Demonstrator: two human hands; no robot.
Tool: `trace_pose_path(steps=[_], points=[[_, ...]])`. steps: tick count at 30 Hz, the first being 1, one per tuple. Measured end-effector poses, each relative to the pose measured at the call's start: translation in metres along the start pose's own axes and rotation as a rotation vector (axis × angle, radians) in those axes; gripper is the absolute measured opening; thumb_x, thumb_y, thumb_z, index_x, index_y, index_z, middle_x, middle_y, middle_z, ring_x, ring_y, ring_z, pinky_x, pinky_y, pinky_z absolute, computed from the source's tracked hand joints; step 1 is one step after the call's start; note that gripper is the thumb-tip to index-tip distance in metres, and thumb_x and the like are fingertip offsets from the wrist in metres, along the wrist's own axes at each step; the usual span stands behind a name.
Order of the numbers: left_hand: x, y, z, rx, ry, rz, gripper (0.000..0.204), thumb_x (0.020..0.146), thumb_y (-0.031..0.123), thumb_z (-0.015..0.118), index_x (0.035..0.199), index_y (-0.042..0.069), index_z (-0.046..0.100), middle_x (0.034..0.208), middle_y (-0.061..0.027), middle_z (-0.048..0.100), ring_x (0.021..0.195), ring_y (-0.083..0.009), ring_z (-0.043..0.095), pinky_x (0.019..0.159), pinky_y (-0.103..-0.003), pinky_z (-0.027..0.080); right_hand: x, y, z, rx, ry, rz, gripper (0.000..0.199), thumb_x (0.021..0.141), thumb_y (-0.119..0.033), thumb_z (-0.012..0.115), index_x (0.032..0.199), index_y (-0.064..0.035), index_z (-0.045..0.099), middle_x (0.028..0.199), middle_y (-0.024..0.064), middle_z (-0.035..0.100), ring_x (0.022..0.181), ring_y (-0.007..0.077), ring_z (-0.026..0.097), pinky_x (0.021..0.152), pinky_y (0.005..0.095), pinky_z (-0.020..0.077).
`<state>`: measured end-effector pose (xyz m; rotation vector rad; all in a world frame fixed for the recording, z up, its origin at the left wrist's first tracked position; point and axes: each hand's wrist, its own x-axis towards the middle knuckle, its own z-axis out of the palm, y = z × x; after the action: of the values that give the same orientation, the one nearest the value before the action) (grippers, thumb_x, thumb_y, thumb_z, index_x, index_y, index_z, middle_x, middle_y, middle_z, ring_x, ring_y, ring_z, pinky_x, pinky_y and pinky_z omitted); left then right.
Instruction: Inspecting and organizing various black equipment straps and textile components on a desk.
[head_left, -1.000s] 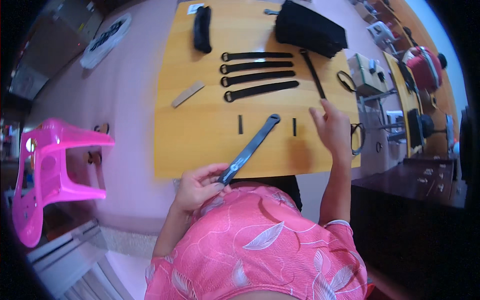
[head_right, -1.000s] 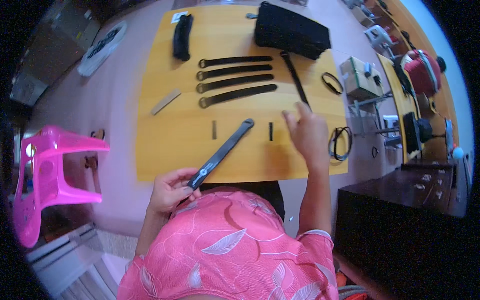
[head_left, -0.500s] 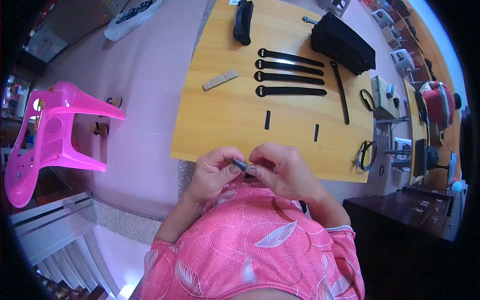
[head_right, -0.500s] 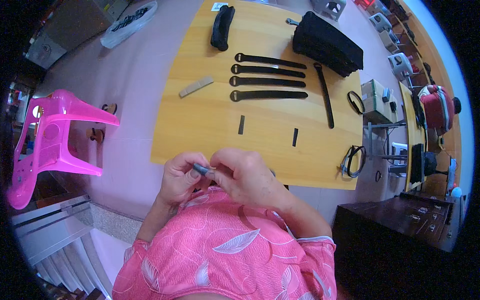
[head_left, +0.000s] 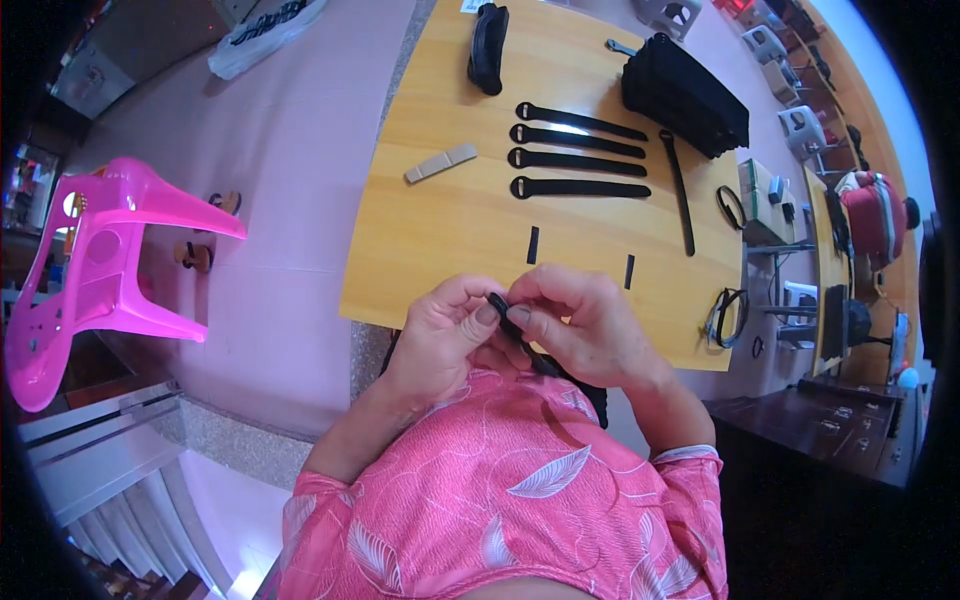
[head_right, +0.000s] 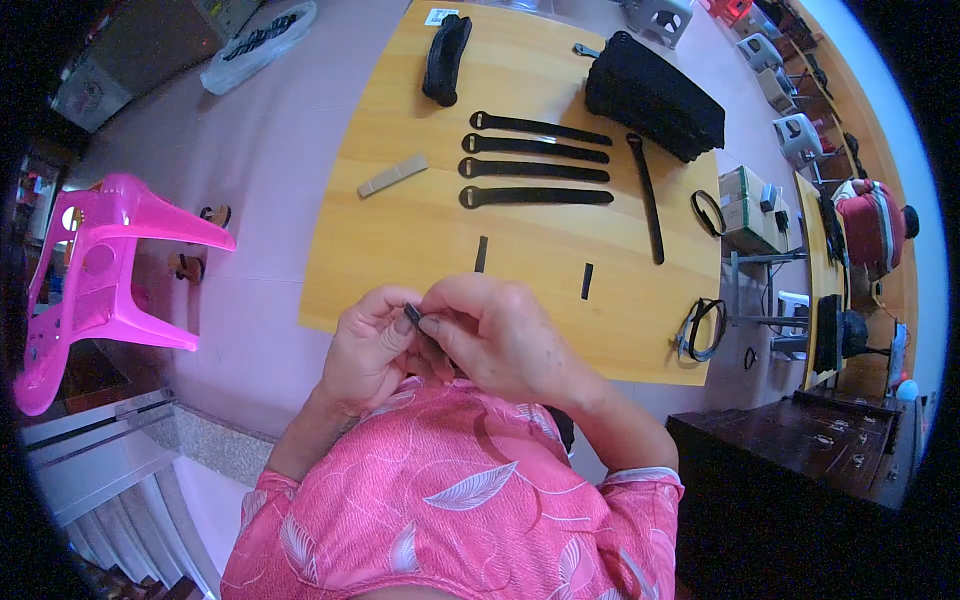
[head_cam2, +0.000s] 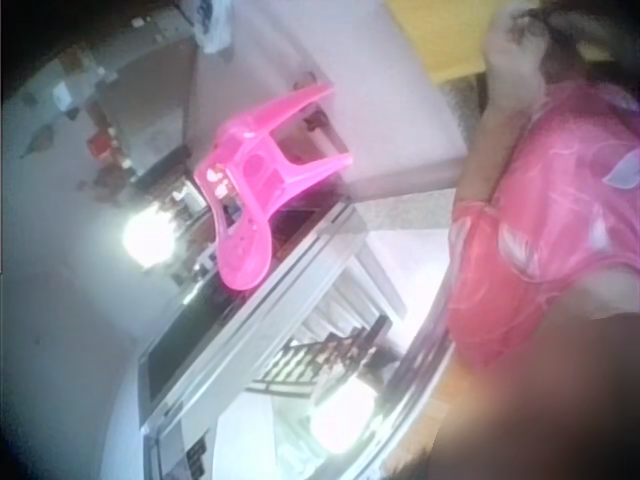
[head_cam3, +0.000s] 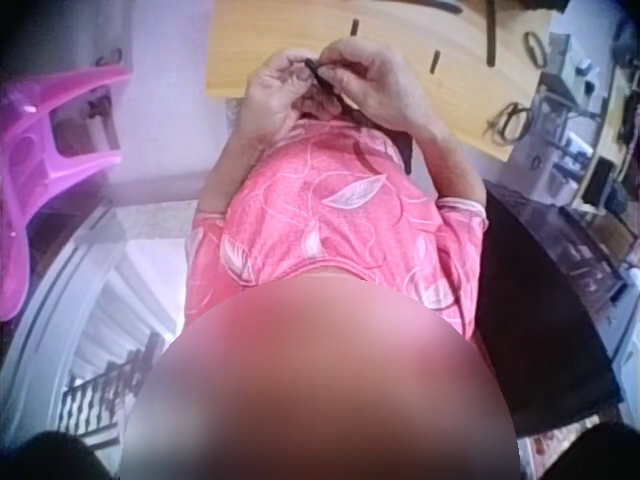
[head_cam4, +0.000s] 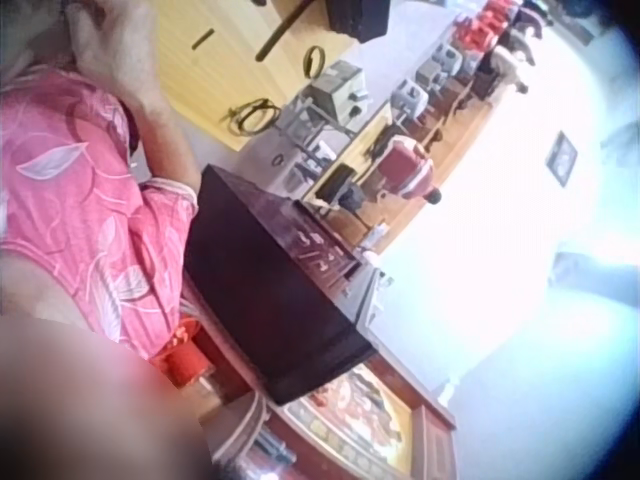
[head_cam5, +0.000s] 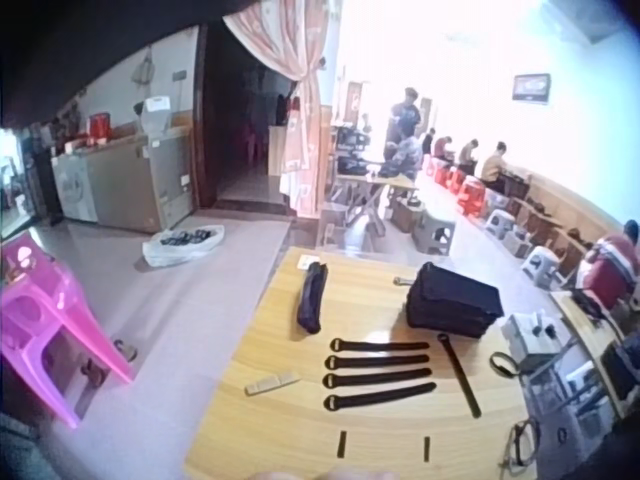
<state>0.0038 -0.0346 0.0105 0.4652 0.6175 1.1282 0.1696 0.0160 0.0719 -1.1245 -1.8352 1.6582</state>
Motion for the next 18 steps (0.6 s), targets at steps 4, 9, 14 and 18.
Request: trace_pose_path(steps=[4,9,14,18], points=[[-0.002,0.002,-0.005,0.153,0.008,-0.017,0.021,0.091,0.017,0.059,0.104,0.001,0.057,0.079,-0.0068,0.064,0.065,-0.0132,0.063,0.055,-0.025,0.052,-0.002,0.001,-0.005,-0.043,-0.014,0.012,0.010,0.089,-0.006,0.059,0.093,0.0030,0.062,0.076,0.0035,0.061,0.068,0.0075,0.058,0.061,0.0216,0.0484],[-0.010,0.002,-0.005,0.261,-0.029,-0.041,0.018,0.089,0.015,0.062,0.098,0.000,0.061,0.080,-0.0036,0.063,0.063,-0.0090,0.059,0.056,-0.021,0.049,-0.008,-0.004,-0.012,0.039,-0.134,0.140,0.015,0.089,-0.011,0.061,0.092,0.0033,0.064,0.073,0.0030,0.062,0.065,0.0079,0.058,0.059,0.0211,0.0477],[-0.013,0.000,-0.006,0.310,-0.079,-0.111,0.018,0.087,0.012,0.065,0.098,-0.002,0.062,0.081,-0.0021,0.062,0.066,-0.0078,0.057,0.059,-0.021,0.048,-0.012,0.004,-0.017,-0.003,-0.242,0.093,0.012,0.084,-0.005,0.060,0.090,0.0040,0.065,0.072,0.0037,0.063,0.065,0.0083,0.059,0.059,0.0223,0.0480],[-0.015,-0.001,-0.007,0.476,-0.133,-0.059,0.015,0.086,0.007,0.065,0.096,-0.004,0.062,0.082,-0.0027,0.061,0.074,-0.0087,0.056,0.066,-0.021,0.045,-0.014,0.009,-0.018,-0.094,-0.274,0.078,0.013,0.078,0.000,0.058,0.089,0.0041,0.065,0.070,0.0051,0.063,0.064,0.0094,0.059,0.058,0.0246,0.0475]])
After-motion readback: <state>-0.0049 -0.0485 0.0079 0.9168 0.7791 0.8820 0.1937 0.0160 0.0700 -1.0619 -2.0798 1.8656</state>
